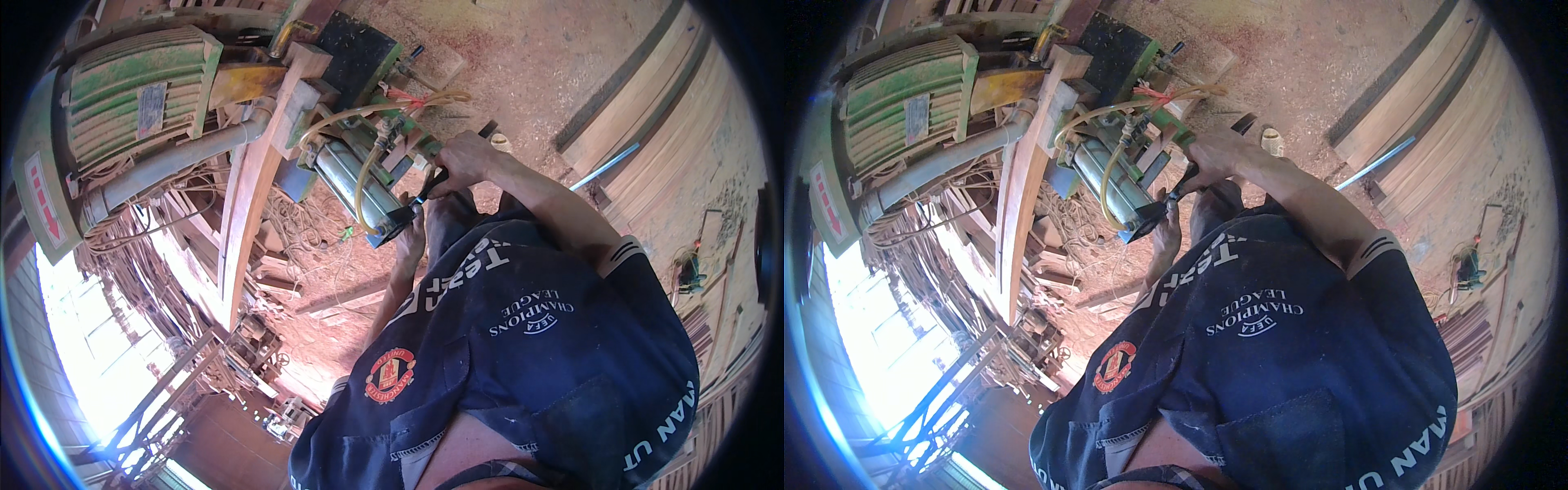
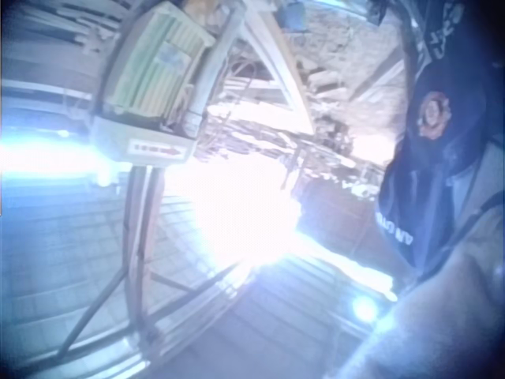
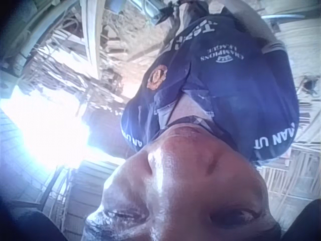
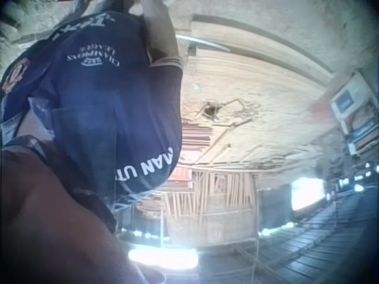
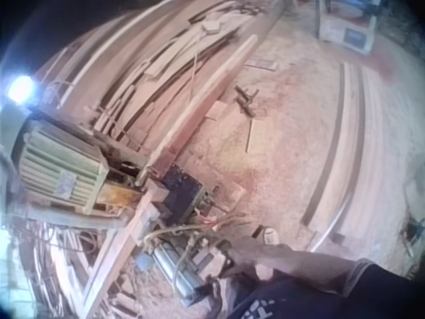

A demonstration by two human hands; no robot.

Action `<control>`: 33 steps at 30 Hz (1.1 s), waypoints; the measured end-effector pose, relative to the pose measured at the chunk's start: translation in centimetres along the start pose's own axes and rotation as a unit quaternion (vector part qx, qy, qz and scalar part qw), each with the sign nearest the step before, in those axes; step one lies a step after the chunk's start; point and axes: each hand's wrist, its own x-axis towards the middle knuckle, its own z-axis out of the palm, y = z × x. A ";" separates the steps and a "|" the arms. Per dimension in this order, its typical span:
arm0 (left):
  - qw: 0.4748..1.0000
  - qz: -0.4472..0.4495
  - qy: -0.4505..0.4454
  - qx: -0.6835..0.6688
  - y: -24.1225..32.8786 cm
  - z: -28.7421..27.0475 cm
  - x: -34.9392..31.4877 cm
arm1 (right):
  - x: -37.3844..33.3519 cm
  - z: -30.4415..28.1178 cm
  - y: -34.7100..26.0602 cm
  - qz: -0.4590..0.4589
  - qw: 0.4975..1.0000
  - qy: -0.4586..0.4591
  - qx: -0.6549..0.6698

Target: The person operates a stationary woodworking machine, feeding a wooden plank through the cutter and adjusting the machine's lever. They then measure the processed plank with a tape measure.

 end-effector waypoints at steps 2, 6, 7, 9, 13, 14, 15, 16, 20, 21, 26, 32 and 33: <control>1.000 0.002 0.006 0.013 0.3 0.0 0.1 | 0.0 0.0 0.0 -0.002 1.000 0.006 -0.002; 1.000 -0.014 0.009 0.016 1.2 -0.2 0.0 | 0.0 0.0 -0.1 0.002 1.000 0.006 -0.003; 1.000 -0.019 0.010 0.020 1.6 -0.3 -0.1 | 0.0 0.0 -0.2 0.003 1.000 0.006 -0.005; 0.999 -0.031 0.001 0.020 2.2 -0.4 -0.1 | 0.0 0.0 -0.2 0.007 1.000 0.001 -0.011; 0.999 -0.018 0.014 0.022 2.8 -0.4 -0.2 | 0.0 -0.1 -0.2 -0.002 1.000 0.008 -0.018; 0.999 -0.019 0.012 0.025 2.8 -0.4 -0.2 | 0.0 -0.1 -0.2 -0.003 1.000 0.010 -0.018; 0.999 -0.020 0.011 0.027 2.7 -0.4 -0.2 | -0.1 -0.1 -0.2 -0.004 1.000 0.010 -0.017; 0.999 -0.026 0.011 0.029 2.5 -0.4 -0.1 | -0.1 -0.1 -0.2 -0.003 1.000 0.009 -0.017; 0.999 -0.004 0.013 0.041 1.4 -0.3 -0.2 | -0.1 -0.1 -0.2 -0.001 1.000 0.013 -0.011; 0.999 0.008 0.015 0.048 1.1 -0.3 -0.1 | -0.2 -0.1 -0.2 -0.002 1.000 0.017 -0.008; 0.999 -0.011 0.008 0.029 1.1 -0.4 -0.2 | -0.2 -0.2 -0.4 -0.008 1.000 0.018 0.000; 1.000 -0.022 0.009 0.021 2.8 -0.5 -0.4 | -0.3 -0.5 -0.6 -0.003 1.000 0.013 0.000; 0.999 -0.022 0.011 0.022 2.9 -0.5 -0.4 | -0.4 -0.5 -0.6 -0.005 1.000 0.017 -0.003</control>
